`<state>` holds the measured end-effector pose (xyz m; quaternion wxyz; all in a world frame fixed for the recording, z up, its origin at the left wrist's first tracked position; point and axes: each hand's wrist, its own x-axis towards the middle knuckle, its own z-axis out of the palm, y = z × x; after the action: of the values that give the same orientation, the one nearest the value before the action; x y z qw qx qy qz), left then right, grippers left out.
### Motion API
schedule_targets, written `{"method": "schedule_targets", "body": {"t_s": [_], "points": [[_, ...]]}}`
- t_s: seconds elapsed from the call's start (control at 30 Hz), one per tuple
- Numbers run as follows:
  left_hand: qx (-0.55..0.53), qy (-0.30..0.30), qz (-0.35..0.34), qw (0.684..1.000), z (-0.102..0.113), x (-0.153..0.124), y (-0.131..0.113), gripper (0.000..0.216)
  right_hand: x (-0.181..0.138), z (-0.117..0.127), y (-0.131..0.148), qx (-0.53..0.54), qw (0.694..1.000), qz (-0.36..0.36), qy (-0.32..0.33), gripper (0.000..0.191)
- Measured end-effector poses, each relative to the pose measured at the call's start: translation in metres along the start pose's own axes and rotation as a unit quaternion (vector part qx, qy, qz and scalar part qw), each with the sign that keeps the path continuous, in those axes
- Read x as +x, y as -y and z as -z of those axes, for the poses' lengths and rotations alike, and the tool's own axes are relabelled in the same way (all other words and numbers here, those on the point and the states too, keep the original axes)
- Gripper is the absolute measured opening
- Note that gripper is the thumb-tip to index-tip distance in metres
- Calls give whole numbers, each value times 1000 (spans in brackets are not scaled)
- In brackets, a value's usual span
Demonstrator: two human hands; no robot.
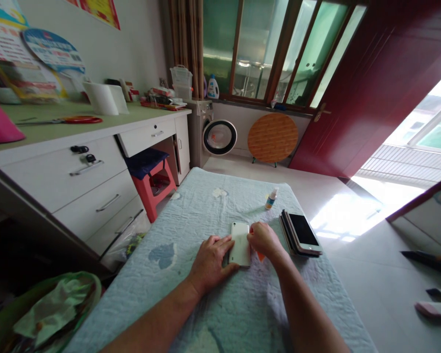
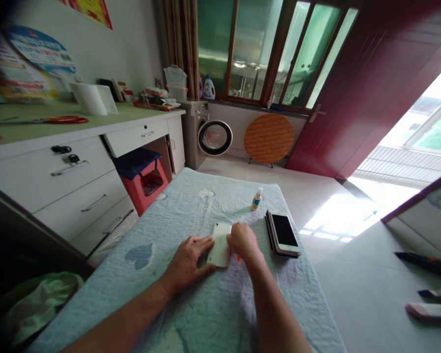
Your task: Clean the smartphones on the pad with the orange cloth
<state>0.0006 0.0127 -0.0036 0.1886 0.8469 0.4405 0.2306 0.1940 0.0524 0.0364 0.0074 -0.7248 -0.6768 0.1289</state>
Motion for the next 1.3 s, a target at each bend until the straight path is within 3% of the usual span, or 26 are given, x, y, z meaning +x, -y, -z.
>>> {"method": "schedule_targets", "body": {"t_s": [0.67, 1.0, 1.17, 1.3], "points": [[17, -6, -5, 1000, -4, 0, 4, 66, -37, 9, -7, 48, 975, 168, 137, 23], [16, 1, 5, 1000, -2, 1, 2, 60, -43, 16, -5, 110, 949, 176, 239, 23], [18, -3, -7, 1000, -4, 0, 4, 57, -42, 14, 2, 208, 939, 212, 172, 21], [10, -12, -12, 1000, -3, -1, 3, 52, -36, 0, 5, 183, 954, 223, 83, 10]]}}
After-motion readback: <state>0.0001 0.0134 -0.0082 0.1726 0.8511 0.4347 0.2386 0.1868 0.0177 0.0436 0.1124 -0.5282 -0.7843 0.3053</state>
